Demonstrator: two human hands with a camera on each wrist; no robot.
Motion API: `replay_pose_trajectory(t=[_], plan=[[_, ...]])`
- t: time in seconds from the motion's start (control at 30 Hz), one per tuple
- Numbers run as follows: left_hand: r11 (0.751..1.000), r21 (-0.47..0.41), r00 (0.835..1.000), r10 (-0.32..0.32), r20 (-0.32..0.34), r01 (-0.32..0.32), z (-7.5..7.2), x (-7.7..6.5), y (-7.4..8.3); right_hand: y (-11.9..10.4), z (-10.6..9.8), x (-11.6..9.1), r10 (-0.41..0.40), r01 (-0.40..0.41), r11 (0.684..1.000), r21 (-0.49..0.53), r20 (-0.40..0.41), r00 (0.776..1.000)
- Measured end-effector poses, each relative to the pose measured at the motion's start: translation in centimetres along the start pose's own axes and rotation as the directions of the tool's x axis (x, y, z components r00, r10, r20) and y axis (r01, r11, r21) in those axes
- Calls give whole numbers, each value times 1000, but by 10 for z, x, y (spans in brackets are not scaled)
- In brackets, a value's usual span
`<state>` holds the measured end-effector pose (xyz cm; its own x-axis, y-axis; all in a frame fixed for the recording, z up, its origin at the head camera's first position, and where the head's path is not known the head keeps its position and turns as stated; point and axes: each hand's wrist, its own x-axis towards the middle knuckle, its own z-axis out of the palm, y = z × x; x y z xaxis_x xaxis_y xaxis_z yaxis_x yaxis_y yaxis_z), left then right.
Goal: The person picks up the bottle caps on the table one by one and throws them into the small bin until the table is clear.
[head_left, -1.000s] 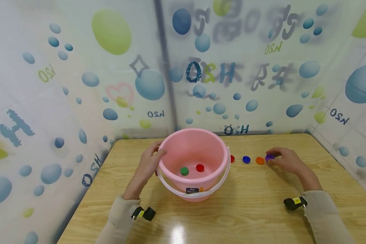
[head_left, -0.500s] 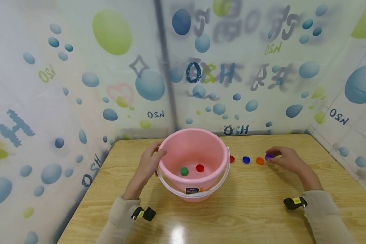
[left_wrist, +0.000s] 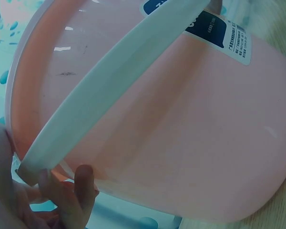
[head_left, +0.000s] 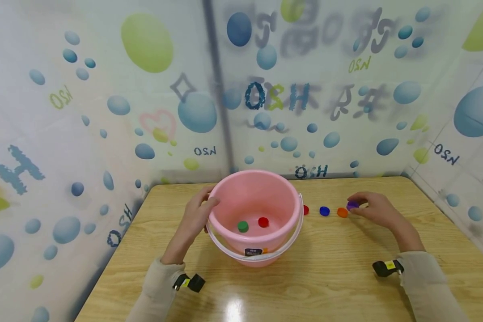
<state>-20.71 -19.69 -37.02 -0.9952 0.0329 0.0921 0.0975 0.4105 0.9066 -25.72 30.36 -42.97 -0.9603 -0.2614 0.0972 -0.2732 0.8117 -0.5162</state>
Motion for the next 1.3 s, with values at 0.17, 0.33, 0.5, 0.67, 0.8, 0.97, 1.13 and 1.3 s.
replay_pose_trajectory(t=[0.17, 0.33, 0.5, 0.67, 0.8, 0.97, 1.13, 1.3], plan=[[1000, -3, 1000, 0, 1, 0, 0, 0, 0, -6, -1, 0, -7, 6, 1000, 6, 5, 1000], [1000, 1, 1000, 5, 1, -5, 0, 0, 0, -10, 0, 0, -13, 12, 1000, 9, 12, 1000], [1000, 2, 1000, 10, 1, -10, 0, 0, 0, -11, 1, 1, -19, 19, 1000, 1, 9, 1000], [1000, 1, 1000, 9, 6, -9, 0, 0, -1, -13, 1, 1, -34, 34, 999, -6, 8, 999], [1000, 2, 1000, 9, 8, -9, 0, 0, -1, -14, 0, 1, -34, 34, 999, -9, 7, 999], [1000, 2, 1000, 7, 7, -7, 0, 0, -1, -17, -1, 0, -38, 38, 999, -12, 6, 999], [1000, -2, 1000, 3, 5, -3, 0, 0, 0, -19, -2, 1, -47, 47, 999, -7, 6, 999], [1000, -4, 1000, 4, 8, -4, 0, -1, 1, -17, -2, 1, -50, 50, 999, -10, 11, 999]])
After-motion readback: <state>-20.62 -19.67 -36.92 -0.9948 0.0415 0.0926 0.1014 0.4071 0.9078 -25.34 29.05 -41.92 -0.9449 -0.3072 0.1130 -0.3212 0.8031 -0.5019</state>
